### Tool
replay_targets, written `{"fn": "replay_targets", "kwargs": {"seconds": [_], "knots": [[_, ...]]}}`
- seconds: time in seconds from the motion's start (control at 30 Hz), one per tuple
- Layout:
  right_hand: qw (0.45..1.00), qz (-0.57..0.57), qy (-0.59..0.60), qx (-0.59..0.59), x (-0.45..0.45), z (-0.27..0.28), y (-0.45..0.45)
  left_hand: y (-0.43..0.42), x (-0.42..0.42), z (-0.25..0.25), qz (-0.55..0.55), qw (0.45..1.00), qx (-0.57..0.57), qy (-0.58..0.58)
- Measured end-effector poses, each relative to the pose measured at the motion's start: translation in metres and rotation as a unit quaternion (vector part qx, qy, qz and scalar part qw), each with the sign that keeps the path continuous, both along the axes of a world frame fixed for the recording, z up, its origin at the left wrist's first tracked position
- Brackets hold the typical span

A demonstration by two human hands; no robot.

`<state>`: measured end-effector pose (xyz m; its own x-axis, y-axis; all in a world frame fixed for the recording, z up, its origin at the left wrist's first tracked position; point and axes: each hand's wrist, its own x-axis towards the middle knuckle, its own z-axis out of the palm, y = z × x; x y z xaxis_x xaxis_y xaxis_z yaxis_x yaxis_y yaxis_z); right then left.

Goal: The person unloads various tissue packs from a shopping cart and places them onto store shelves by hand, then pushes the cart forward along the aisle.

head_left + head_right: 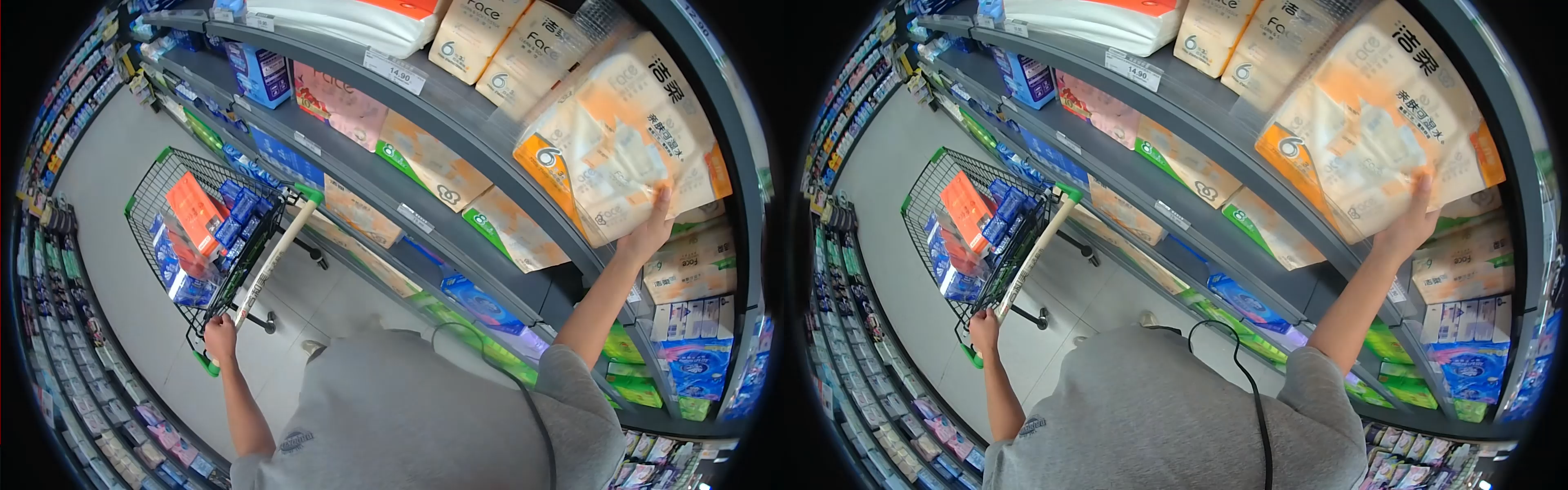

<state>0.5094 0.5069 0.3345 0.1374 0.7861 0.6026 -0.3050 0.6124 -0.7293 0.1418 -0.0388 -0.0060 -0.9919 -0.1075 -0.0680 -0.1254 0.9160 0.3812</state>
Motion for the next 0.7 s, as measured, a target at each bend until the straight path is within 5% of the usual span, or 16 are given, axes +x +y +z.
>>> {"fn": "replay_targets", "kwargs": {"seconds": [0.37,0.43,0.47,0.53,0.7], "knots": [[0.992,-0.119,-0.044,-0.004,-0.031,-0.002,-0.018,-0.013,0.002,-0.011,-0.001,1.0,0.003,-0.022],[0.968,-0.239,-0.073,-0.012,-0.04,-0.002,-0.025,-0.015,0.004,-0.007,-0.014,1.0,0.014,-0.015],[0.93,-0.329,-0.117,0.115,-0.043,-0.004,-0.032,-0.016,0.006,-0.004,-0.021,1.0,0.011,-0.017],[0.865,-0.406,-0.022,0.294,-0.04,-0.01,-0.029,-0.019,0.007,-0.004,-0.037,0.999,0.026,-0.006],[0.884,-0.169,0.082,0.429,-0.107,-0.007,-0.081,-0.027,0.007,-0.006,-0.031,0.998,0.008,-0.045]]}}
